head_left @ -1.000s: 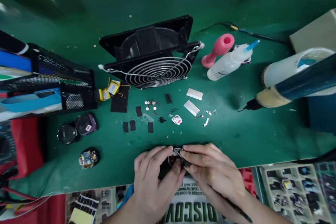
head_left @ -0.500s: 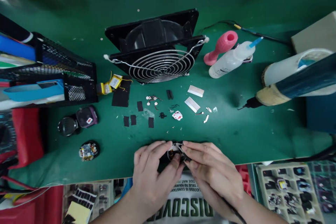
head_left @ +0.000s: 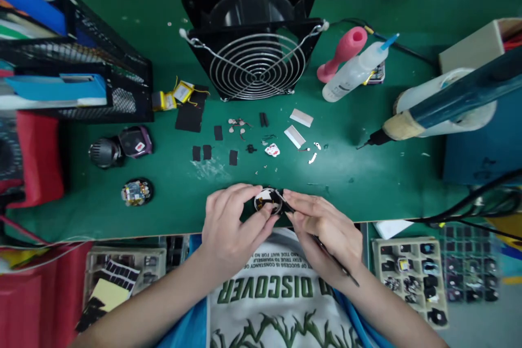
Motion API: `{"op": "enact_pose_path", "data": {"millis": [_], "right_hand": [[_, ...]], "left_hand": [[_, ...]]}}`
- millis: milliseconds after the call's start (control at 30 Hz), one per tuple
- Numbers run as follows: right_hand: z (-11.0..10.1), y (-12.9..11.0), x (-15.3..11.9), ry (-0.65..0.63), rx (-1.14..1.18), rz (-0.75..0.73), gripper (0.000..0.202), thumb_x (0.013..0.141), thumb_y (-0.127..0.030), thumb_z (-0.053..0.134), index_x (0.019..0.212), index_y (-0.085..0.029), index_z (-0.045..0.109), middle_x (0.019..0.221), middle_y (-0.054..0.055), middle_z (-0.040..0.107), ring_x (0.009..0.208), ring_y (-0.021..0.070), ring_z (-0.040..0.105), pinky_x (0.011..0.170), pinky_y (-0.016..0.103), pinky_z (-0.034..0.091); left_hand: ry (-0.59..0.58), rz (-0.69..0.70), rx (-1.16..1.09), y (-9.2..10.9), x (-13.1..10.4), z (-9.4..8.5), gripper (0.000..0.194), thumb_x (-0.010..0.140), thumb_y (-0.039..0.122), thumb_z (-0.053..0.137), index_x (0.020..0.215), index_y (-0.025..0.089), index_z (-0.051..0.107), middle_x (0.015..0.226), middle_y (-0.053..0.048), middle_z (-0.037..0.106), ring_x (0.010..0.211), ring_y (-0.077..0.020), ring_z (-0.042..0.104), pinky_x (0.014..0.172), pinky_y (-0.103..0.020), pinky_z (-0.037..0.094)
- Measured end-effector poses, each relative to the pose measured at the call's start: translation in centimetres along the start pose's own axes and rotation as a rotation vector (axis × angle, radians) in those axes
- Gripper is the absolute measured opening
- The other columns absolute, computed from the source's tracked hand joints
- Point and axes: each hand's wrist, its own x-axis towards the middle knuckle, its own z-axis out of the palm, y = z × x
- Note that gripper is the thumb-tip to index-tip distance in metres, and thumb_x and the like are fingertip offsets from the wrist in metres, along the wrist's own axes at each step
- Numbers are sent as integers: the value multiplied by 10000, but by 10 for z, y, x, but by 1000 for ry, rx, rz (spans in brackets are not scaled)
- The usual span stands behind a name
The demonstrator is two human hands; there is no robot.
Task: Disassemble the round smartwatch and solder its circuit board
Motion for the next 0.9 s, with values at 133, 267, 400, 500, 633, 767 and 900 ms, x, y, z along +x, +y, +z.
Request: {"op": "enact_pose_path", "data": {"millis": [133, 267, 400, 500, 633, 767, 900], "right_hand": [[-2, 2, 8, -37, 99, -115, 242, 895, 47, 656, 862, -191, 629, 1061, 111, 799, 1059, 244, 770, 873, 404, 650], [-6, 4, 11, -76, 332, 12, 220, 890, 5, 708, 854, -196, 625, 1063, 87, 802, 1054, 251, 771, 903, 436, 649], [-15, 0, 2, -36, 573, 129, 229, 883, 8, 710, 876, -210, 641, 1063, 46, 805, 1040, 251, 775, 900, 447, 657], [-21, -5, -7, 30, 626, 194, 202, 888, -27, 728, 882, -214, 653, 1022, 39, 809, 1002, 243, 783, 875, 421, 659], [-22, -15, -18, -40, 691, 312, 177, 882, -103, 779, 847, -204, 638, 967, 59, 815, 897, 197, 793, 777, 310, 654], [-11, -26, -29, -150, 796, 387, 209, 862, -144, 808, 816, -196, 611, 946, 58, 813, 839, 174, 796, 740, 265, 643], [-4, -29, -34, -182, 919, 483, 246, 870, -213, 815, 798, -194, 580, 958, 64, 812, 773, 170, 798, 676, 247, 641]], "left_hand": [[9, 1, 18, 1, 0, 0, 91, 876, 190, 761, 929, 180, 687, 1133, -117, 676, 1063, -295, 655, 867, -434, 465], [13, -19, 30, 4, -1, 1, 109, 886, 199, 749, 957, 193, 667, 1145, -105, 685, 1087, -290, 646, 905, -433, 471], [33, -98, -19, 7, -2, 2, 194, 928, 237, 719, 1070, 185, 597, 1119, -91, 707, 1090, -258, 651, 938, -405, 480], [48, -152, -69, 10, -3, -2, 430, 923, 427, 737, 1196, 149, 556, 1214, -141, 682, 1159, -274, 637, 984, -417, 490], [17, -83, -173, 13, -9, -24, 478, 944, 438, 702, 1292, 136, 576, 1222, -144, 666, 1198, -256, 621, 1011, -393, 510], [-108, 15, -320, 14, -20, -46, 81, 971, 123, 647, 1023, 178, 674, 905, -11, 714, 867, -134, 660, 810, -272, 525], [-131, -17, -310, 9, -33, -58, 80, 992, 142, 616, 960, 186, 674, 834, 12, 736, 780, -118, 690, 756, -250, 542]]}}
